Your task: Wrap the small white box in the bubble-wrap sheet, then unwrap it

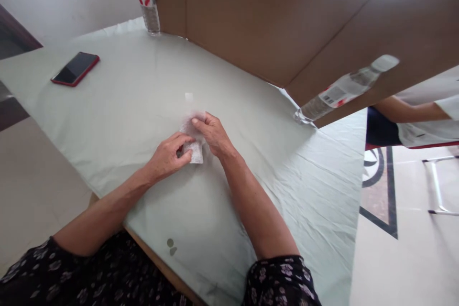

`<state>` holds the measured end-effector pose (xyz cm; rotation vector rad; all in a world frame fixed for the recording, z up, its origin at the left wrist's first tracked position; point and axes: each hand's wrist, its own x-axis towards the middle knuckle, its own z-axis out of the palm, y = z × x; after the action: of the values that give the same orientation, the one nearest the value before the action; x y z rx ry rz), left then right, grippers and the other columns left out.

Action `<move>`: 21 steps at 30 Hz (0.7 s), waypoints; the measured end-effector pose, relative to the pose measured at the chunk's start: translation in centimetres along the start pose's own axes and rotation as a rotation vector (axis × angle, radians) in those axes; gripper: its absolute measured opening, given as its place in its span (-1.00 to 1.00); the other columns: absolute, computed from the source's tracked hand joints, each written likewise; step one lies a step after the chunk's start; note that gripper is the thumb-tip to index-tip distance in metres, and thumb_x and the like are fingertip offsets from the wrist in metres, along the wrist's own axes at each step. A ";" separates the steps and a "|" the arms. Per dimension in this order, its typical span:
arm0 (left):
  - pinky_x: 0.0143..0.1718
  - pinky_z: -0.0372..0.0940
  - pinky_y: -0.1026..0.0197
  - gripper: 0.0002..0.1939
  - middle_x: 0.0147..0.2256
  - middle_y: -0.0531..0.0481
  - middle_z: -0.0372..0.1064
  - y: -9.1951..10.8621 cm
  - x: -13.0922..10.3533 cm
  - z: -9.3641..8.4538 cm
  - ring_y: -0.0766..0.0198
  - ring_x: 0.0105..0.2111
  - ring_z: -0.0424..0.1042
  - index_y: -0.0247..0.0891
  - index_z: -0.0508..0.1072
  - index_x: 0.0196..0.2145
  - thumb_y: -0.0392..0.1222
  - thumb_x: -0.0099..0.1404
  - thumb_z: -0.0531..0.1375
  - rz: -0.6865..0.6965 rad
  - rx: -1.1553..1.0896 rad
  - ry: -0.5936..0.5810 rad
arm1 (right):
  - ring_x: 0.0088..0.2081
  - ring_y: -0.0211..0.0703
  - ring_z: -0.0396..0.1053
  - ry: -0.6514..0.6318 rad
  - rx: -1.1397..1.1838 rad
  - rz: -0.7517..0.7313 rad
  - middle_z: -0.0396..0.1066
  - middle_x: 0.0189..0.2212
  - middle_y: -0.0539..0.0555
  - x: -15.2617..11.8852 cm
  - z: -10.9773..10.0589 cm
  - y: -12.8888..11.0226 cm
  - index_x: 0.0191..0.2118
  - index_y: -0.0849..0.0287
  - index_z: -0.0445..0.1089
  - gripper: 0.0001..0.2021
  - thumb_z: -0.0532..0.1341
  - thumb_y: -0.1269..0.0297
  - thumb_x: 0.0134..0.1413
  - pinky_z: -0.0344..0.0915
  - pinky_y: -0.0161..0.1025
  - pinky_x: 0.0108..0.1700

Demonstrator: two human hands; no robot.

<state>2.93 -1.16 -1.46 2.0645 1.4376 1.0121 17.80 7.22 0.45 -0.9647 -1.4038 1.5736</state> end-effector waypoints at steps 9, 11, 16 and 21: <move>-0.16 0.39 0.17 -0.82 -0.16 -0.04 0.34 1.1 -0.5 0.3 0.23 -0.24 0.41 -0.19 0.39 -0.22 -0.27 0.18 0.24 -0.148 0.158 0.187 | -0.24 -0.14 0.42 0.064 -0.113 -0.066 0.47 -0.35 0.00 -2.0 1.2 -0.6 -0.29 0.10 0.41 -0.67 0.31 -0.06 0.02 0.38 -0.18 -0.09; -0.13 0.39 0.14 -0.79 -0.19 -0.03 0.32 1.3 -0.5 0.4 0.22 -0.22 0.40 -0.19 0.33 -0.24 -0.27 0.16 0.25 -0.207 0.157 0.217 | -0.28 -0.15 0.41 0.077 -0.167 -0.100 0.44 -0.38 -0.01 -2.9 1.3 -0.8 -0.32 0.10 0.41 -0.72 0.28 -0.03 0.08 0.37 -0.20 -0.13; -0.03 0.38 0.01 -0.56 -0.06 -0.15 0.31 0.6 -0.5 0.5 0.10 -0.07 0.40 -0.23 0.26 -0.04 -0.20 0.15 0.29 -0.225 0.080 0.246 | -0.20 -0.11 0.47 0.119 -0.349 -0.204 0.54 -0.28 0.02 -5.8 1.5 -0.5 -0.26 0.08 0.52 -0.82 0.23 0.13 0.19 0.38 -0.15 -0.05; 0.17 0.28 -0.05 -0.59 0.13 -0.24 0.25 -0.2 -0.5 0.1 0.02 0.20 0.27 -0.21 0.32 0.00 -0.27 0.19 0.26 -0.082 0.004 0.152 | 0.08 -0.07 0.47 0.108 -0.476 -0.336 0.58 -0.04 0.03 -8.0 1.3 0.8 -0.18 -0.04 0.58 -0.81 0.19 0.23 0.24 0.30 -0.03 0.23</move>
<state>2.77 -1.57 -1.80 1.9499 1.5861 1.1538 19.65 -0.66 0.01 -0.9991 -1.7956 0.9455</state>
